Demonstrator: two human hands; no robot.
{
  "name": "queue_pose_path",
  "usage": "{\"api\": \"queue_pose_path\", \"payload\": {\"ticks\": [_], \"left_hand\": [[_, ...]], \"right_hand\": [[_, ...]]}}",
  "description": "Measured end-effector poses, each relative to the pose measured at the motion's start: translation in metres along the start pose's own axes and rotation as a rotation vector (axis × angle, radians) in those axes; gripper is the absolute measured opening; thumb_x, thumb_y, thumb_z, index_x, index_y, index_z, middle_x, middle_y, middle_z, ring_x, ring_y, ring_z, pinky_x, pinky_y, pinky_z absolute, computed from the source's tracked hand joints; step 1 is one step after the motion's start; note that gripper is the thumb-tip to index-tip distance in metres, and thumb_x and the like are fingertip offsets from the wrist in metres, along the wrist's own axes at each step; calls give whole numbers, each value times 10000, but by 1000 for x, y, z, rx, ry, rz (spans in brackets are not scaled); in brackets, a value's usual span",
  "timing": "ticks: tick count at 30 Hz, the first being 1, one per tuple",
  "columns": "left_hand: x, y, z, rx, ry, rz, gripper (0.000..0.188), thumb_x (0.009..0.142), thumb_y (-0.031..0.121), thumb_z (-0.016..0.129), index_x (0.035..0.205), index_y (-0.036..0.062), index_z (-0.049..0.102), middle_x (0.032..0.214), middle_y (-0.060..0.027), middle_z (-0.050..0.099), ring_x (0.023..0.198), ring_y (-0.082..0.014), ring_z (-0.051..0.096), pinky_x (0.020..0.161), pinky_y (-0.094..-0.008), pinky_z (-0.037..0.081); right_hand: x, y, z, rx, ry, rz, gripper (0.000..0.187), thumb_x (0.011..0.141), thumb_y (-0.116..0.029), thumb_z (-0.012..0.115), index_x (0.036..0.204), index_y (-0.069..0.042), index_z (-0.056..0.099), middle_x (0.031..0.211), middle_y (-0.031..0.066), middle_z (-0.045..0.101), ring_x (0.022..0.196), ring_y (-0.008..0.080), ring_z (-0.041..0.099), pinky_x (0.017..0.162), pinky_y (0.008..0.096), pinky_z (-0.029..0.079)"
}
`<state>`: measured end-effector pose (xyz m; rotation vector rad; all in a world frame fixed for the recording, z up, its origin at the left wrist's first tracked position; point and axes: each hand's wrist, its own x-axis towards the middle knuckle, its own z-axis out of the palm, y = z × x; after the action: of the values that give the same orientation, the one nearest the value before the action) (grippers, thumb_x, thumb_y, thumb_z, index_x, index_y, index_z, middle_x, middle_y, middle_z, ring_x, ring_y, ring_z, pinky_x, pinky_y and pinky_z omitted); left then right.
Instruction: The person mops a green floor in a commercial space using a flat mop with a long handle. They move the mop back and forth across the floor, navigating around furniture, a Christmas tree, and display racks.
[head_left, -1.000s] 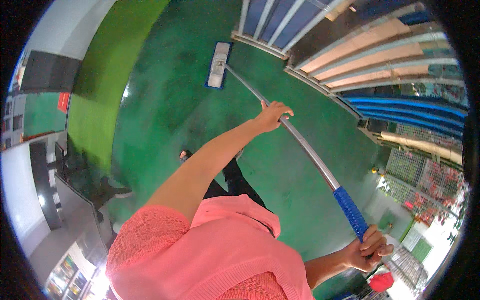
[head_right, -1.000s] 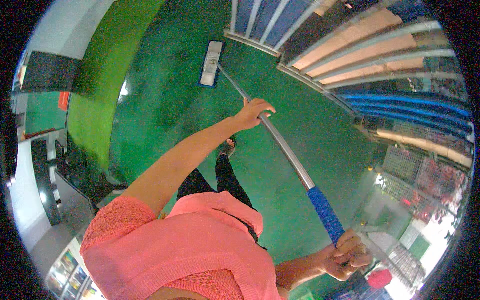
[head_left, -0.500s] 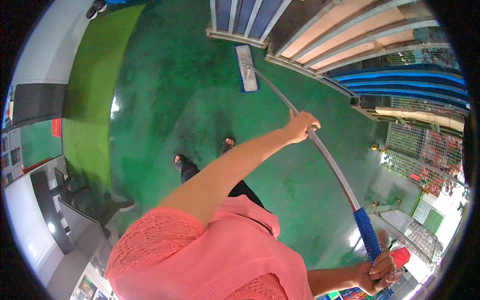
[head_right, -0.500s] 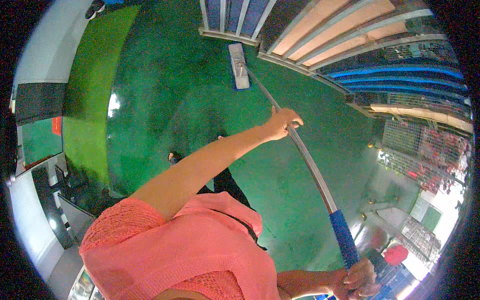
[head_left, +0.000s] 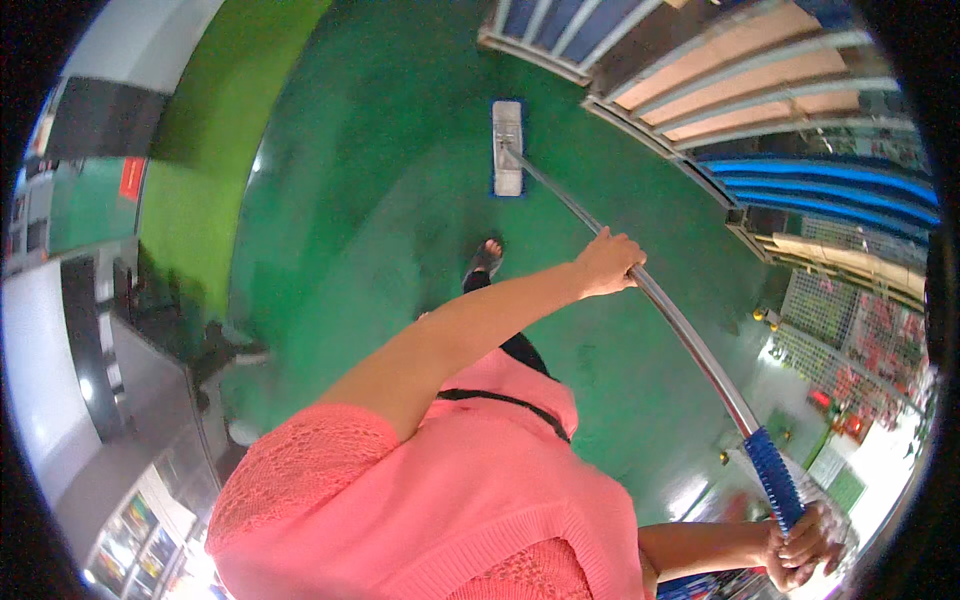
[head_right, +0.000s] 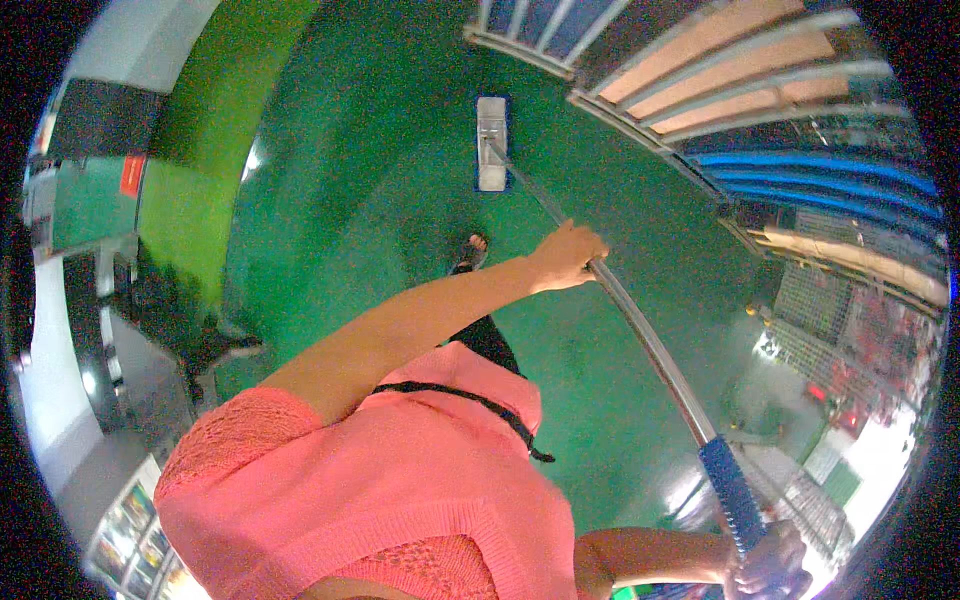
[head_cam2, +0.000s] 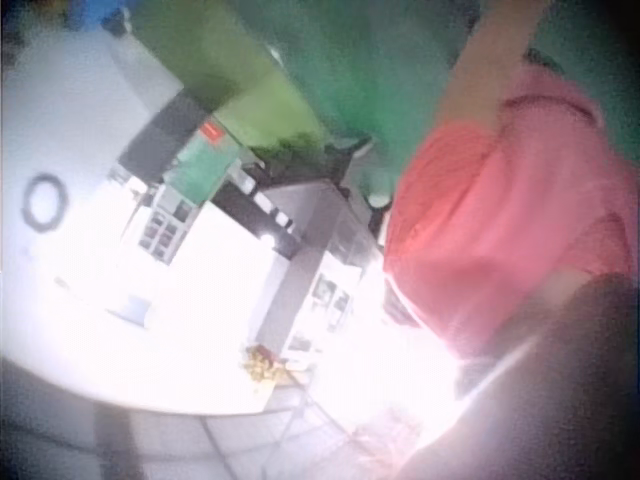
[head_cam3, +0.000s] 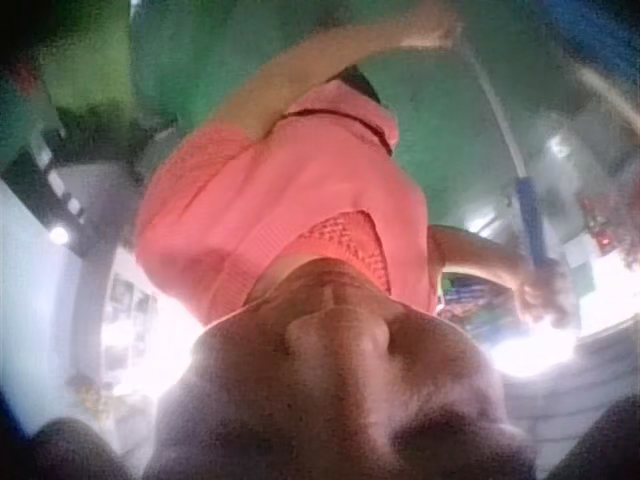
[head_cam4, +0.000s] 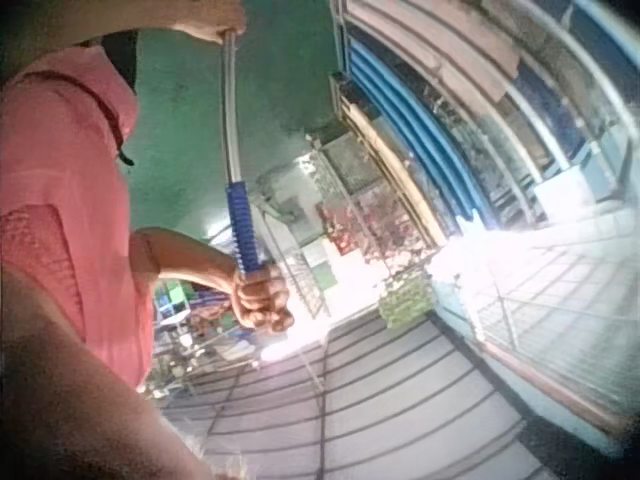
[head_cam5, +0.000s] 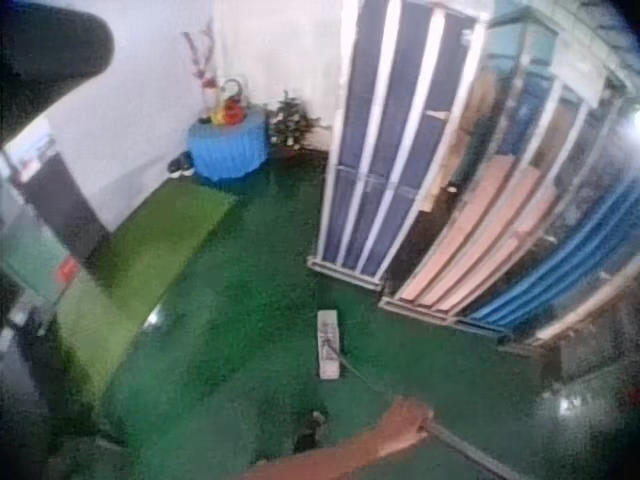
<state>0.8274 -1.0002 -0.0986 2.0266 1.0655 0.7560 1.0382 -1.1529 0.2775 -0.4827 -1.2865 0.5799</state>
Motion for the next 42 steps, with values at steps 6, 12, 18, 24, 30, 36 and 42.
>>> {"api": "queue_pose_path", "payload": {"ticks": [6,12,18,24,30,36,42], "left_hand": [[-172,13,-61,40,179,-249,254,646,223,688,809,119,523,794,-41,544,846,-258,524,750,-419,367],[-366,26,-100,96,330,-626,250,660,204,670,853,103,548,881,-77,561,906,-301,527,932,-470,332],[-518,-19,-88,221,308,-1112,186,700,157,636,836,96,525,876,-116,580,900,-327,548,794,-448,420],[-480,-58,-45,56,515,-948,257,691,72,618,934,155,602,901,-69,615,908,-282,562,754,-406,452],[-310,-7,20,18,428,-699,187,749,77,576,901,170,633,907,-58,608,909,-279,559,763,-389,441],[-115,28,130,99,213,-419,195,756,82,569,915,181,625,915,-2,573,955,-237,525,775,-555,326],[63,22,251,34,-20,-126,269,711,60,577,930,214,601,902,22,564,952,-216,518,761,-537,323]], "right_hand": [[-6,17,55,332,-249,256,169,686,-61,512,842,-99,460,342,-60,300,323,48,346,508,170,376],[-55,65,96,889,-666,512,237,679,-99,573,899,-89,485,400,-49,427,324,34,396,381,162,341],[-183,112,234,723,-735,901,249,744,-155,567,538,-99,439,459,-19,388,389,113,341,419,276,264],[-182,121,202,741,-385,899,164,796,-221,504,861,-73,474,451,-34,373,379,109,320,474,302,286],[-131,90,30,566,-172,653,142,794,-216,511,866,-99,473,395,-32,353,310,106,338,351,264,285],[-111,35,-160,382,-24,425,53,769,-119,555,796,-110,511,412,-40,395,334,67,339,374,229,268],[-100,20,-292,71,159,309,45,797,-87,476,799,-103,518,408,-29,365,358,87,302,432,257,256]]}}
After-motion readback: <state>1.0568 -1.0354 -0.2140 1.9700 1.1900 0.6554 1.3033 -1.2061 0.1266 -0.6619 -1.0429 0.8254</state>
